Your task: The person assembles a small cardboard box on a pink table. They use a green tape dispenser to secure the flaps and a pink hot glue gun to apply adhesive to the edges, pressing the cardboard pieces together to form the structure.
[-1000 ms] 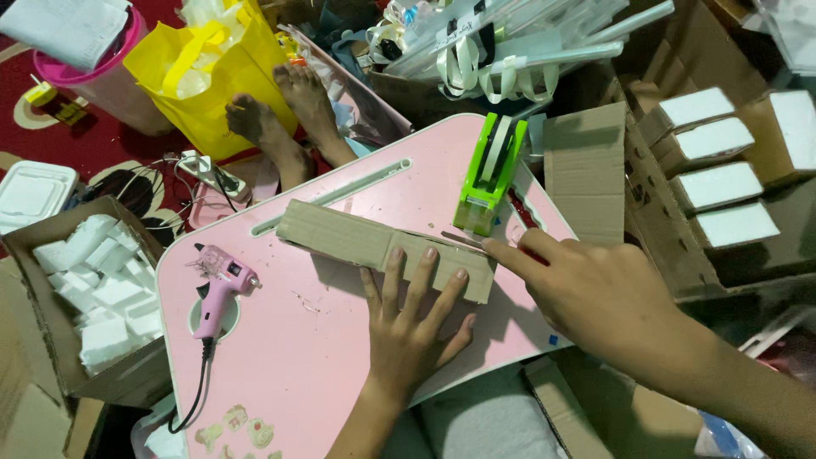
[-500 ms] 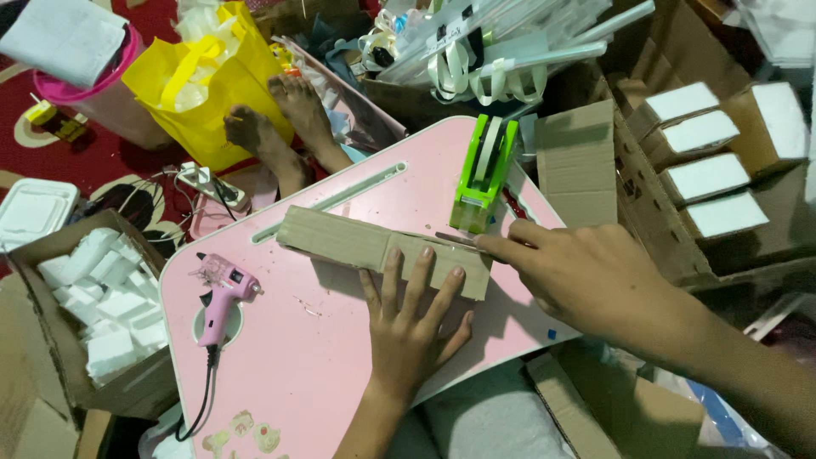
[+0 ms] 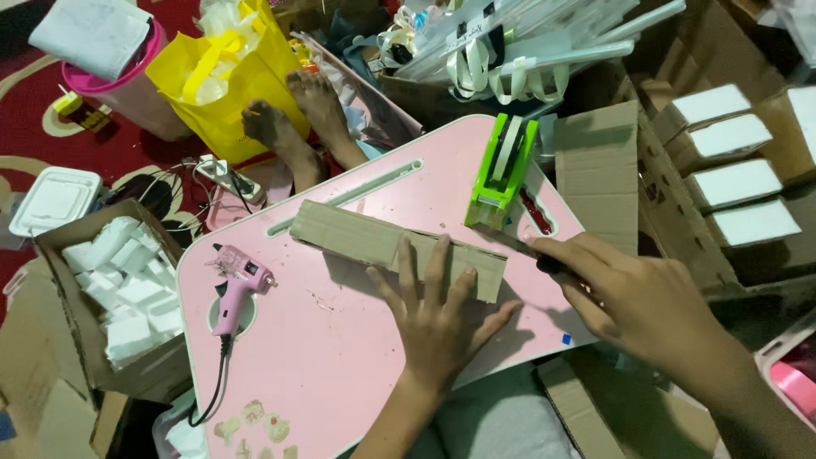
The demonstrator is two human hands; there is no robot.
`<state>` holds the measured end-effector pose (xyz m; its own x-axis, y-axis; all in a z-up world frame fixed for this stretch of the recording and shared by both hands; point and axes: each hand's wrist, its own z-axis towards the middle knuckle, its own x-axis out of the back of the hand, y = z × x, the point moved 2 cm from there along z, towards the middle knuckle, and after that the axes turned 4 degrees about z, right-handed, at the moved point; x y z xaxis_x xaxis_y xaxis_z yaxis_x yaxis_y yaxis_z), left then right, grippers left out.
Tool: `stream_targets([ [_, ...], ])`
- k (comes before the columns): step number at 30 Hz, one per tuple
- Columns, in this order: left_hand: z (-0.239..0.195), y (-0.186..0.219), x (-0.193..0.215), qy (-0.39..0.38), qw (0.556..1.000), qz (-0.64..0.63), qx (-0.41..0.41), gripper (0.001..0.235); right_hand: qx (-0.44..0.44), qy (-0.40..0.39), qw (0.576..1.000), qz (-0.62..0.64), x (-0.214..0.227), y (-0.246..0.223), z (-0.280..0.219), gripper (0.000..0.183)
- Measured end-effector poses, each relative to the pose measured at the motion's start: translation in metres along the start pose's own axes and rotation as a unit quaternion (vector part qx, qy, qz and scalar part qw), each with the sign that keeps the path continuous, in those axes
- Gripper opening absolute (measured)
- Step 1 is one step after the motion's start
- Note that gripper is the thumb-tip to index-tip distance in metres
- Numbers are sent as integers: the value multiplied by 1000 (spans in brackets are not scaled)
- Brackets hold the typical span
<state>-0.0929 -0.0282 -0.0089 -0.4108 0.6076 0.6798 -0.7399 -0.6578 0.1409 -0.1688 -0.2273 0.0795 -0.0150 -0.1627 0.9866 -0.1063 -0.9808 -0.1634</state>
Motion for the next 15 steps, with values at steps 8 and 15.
stream_targets([
  [8, 4, -3, 10, -38, 999, -12, -11, 65, 44, -18, 997, -66, -1, -1, -1, 67],
  [15, 9, -5, 15, -35, 999, -32, -8, 46, 93, 90, 989, 71, -37, -1, 3, 52],
])
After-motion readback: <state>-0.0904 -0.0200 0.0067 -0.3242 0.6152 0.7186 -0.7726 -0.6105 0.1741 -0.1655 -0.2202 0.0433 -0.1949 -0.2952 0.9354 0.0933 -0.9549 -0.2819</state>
